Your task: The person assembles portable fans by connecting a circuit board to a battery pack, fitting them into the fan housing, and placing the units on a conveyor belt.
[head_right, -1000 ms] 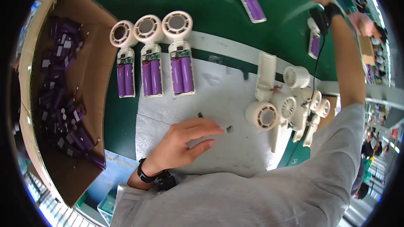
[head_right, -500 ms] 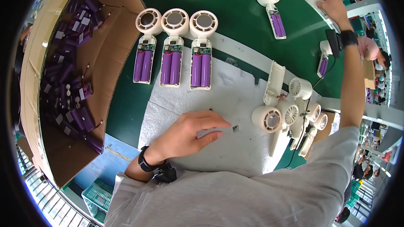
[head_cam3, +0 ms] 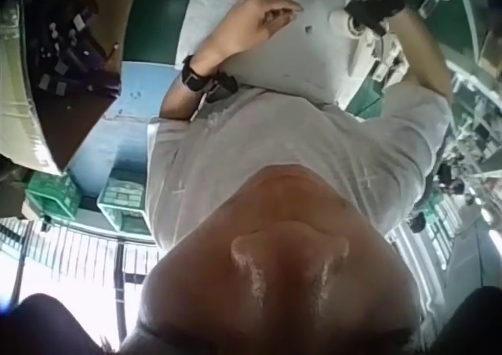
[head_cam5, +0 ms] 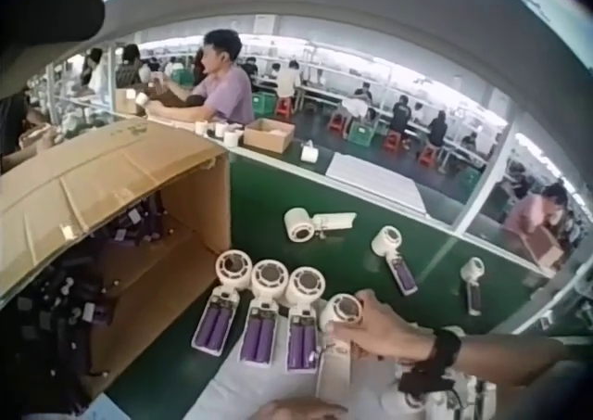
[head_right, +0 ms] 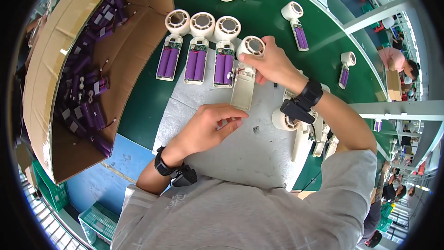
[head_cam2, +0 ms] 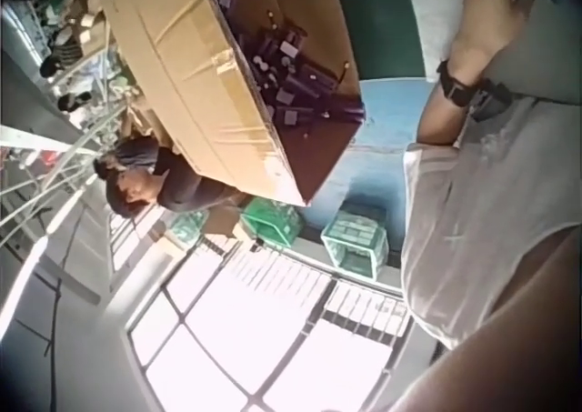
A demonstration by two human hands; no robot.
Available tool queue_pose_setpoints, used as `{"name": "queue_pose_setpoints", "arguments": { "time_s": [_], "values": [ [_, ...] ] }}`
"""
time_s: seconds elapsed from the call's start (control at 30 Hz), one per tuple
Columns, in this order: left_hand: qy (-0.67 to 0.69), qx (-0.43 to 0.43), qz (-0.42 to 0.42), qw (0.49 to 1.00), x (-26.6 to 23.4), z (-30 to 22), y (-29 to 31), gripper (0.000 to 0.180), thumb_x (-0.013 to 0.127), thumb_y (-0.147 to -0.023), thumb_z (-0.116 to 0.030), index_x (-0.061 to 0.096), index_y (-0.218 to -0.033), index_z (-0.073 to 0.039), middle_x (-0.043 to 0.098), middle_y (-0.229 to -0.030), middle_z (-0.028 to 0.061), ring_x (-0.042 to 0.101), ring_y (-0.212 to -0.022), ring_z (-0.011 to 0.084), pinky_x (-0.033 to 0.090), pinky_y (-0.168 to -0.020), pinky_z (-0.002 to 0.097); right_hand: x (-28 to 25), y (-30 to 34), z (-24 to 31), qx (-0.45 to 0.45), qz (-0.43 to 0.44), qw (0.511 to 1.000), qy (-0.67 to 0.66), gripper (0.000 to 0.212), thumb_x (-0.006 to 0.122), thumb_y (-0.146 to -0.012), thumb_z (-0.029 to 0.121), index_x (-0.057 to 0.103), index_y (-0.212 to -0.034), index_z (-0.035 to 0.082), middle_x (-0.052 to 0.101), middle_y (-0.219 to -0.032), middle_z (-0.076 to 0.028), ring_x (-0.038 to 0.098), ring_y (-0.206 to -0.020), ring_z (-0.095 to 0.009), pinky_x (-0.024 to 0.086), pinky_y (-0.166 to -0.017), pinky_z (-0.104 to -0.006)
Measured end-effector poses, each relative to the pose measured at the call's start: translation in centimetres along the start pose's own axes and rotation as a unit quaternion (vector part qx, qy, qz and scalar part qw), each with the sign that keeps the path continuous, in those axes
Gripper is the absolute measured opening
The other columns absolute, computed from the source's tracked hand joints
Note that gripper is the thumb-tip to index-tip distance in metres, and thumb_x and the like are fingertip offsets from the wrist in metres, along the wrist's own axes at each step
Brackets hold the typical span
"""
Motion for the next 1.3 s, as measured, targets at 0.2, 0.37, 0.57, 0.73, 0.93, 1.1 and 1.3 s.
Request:
{"name": "queue_pose_setpoints", "arguments": {
  "time_s": [0.2,0.37,0.57,0.73,0.93,1.1,1.3],
  "values": [
    [-0.037,-0.042,-0.070,0.996,-1.7,0.5,0.7,0.012,0.066,-0.085,-0.001,0.069,-0.096,-0.002,0.067,-0.082,0.0119,0.062,-0.062,0.0217,0.049,-0.057,0.0309,-4.9,-5.7,4.6,-0.031,0.067,0.985,0.158,0.051,0.063,-0.091,0.048,0.057,-0.110,0.001,0.065,-0.077,-0.008,0.061,-0.052,-0.013,0.048,-0.046,-0.0272],
    [-0.027,-0.046,-0.113,0.992,-2.7,-0.5,0.6,0.012,0.066,-0.084,0.000,0.069,-0.095,-0.001,0.067,-0.081,0.0122,0.062,-0.061,0.0224,0.049,-0.057,0.0308,-9.2,-20.0,3.4,-0.421,-0.164,0.821,0.349,0.048,0.067,-0.087,0.033,0.056,-0.125,0.006,0.066,-0.110,-0.017,0.066,-0.094,-0.031,0.052,-0.081,-0.0407],
    [-0.344,-0.060,-0.345,0.871,-12.7,-2.3,4.4,0.020,0.070,-0.081,-0.013,0.067,-0.101,-0.008,0.064,-0.096,0.0143,0.065,-0.084,0.0326,0.054,-0.070,0.0426,-9.3,-21.7,-0.4,-0.288,-0.117,0.845,0.436,0.044,0.063,-0.088,0.039,0.061,-0.117,0.006,0.065,-0.104,-0.021,0.060,-0.101,-0.042,0.047,-0.085,-0.0478],
    [-0.607,-0.173,-0.433,0.643,-22.2,1.4,9.0,0.040,0.070,-0.081,-0.031,0.064,-0.114,-0.010,0.065,-0.103,0.0196,0.064,-0.094,0.0383,0.053,-0.081,0.0457,-16.9,-8.5,-1.0,-0.214,-0.092,0.930,0.285,0.038,0.062,-0.093,0.027,0.061,-0.118,-0.002,0.066,-0.097,-0.014,0.062,-0.080,-0.026,0.049,-0.076,-0.0342],
    [-0.557,-0.246,-0.414,0.676,-25.3,2.9,10.3,0.032,0.071,-0.083,-0.031,0.073,-0.101,-0.005,0.069,-0.091,0.0182,0.068,-0.083,0.0286,0.053,-0.075,0.0395,-5.6,16.1,-1.7,-0.094,-0.108,0.978,-0.155,0.050,0.056,-0.096,0.012,0.039,-0.143,0.004,0.064,-0.094,-0.002,0.053,-0.066,-0.005,0.043,-0.063,-0.0212],
    [-0.308,-0.162,-0.518,0.781,-22.8,0.5,9.7,0.030,0.074,-0.085,-0.025,0.073,-0.104,-0.002,0.070,-0.082,0.0104,0.063,-0.064,0.0149,0.049,-0.061,0.0274,5.1,22.0,-7.4,-0.041,-0.136,0.948,-0.284,0.052,0.056,-0.094,0.006,0.039,-0.144,0.005,0.064,-0.109,-0.006,0.059,-0.093,-0.011,0.047,-0.079,-0.0265],
    [-0.112,-0.002,-0.424,0.899,-13.3,-7.0,7.7,0.021,0.067,-0.092,-0.014,0.072,-0.103,0.004,0.070,-0.080,0.0085,0.058,-0.060,0.0105,0.046,-0.056,0.0223,8.0,23.3,-7.1,-0.029,-0.073,0.980,-0.184,0.054,0.061,-0.091,0.007,0.040,-0.141,0.002,0.061,-0.118,-0.012,0.059,-0.102,-0.016,0.046,-0.090,-0.0290]
  ]
}}
Point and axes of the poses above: each hand's wrist, its own y-axis away from the middle knuckle, its own x-axis out of the palm, z = x × y, the point moved 6 cm from there along -y, towards the middle knuckle
